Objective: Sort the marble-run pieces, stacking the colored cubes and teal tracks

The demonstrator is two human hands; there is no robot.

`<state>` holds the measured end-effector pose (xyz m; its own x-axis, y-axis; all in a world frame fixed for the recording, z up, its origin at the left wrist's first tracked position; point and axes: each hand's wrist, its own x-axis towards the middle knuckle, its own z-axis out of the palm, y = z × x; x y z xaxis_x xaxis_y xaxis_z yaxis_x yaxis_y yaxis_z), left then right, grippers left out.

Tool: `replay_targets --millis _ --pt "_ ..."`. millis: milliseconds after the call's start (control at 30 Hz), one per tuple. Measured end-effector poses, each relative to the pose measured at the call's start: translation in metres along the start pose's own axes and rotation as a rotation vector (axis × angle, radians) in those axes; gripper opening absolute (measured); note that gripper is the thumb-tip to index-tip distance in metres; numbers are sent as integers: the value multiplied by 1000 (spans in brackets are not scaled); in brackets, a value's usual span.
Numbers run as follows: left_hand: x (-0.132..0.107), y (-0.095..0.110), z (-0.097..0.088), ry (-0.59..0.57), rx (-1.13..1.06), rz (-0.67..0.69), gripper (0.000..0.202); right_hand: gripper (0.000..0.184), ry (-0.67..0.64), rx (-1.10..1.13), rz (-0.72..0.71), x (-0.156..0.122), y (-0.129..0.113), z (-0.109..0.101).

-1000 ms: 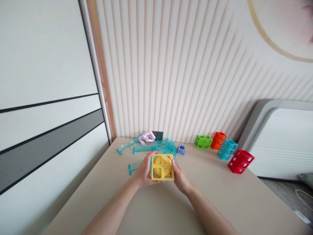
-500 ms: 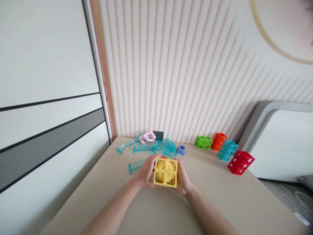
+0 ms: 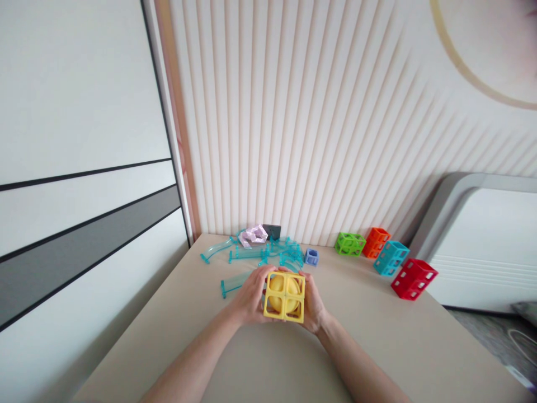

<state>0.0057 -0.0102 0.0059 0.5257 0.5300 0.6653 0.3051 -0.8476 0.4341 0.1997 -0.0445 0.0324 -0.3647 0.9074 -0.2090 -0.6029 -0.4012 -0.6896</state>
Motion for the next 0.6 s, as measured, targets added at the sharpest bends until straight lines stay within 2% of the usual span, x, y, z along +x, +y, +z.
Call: replay_targets --millis 100,200,333,433,600 --pt "0 -1 0 -6 5 -18 108 53 39 -9 -14 1 2 4" --pt "1 -3 3 15 30 -52 111 55 114 -61 -93 2 6 9" --pt "3 -6 6 104 96 -63 111 59 205 -279 -312 3 10 11" --pt "4 -6 4 142 123 -81 108 55 191 -473 -460 2 11 13" --pt "3 -5 2 91 143 -79 108 52 164 -476 -461 1 14 16"
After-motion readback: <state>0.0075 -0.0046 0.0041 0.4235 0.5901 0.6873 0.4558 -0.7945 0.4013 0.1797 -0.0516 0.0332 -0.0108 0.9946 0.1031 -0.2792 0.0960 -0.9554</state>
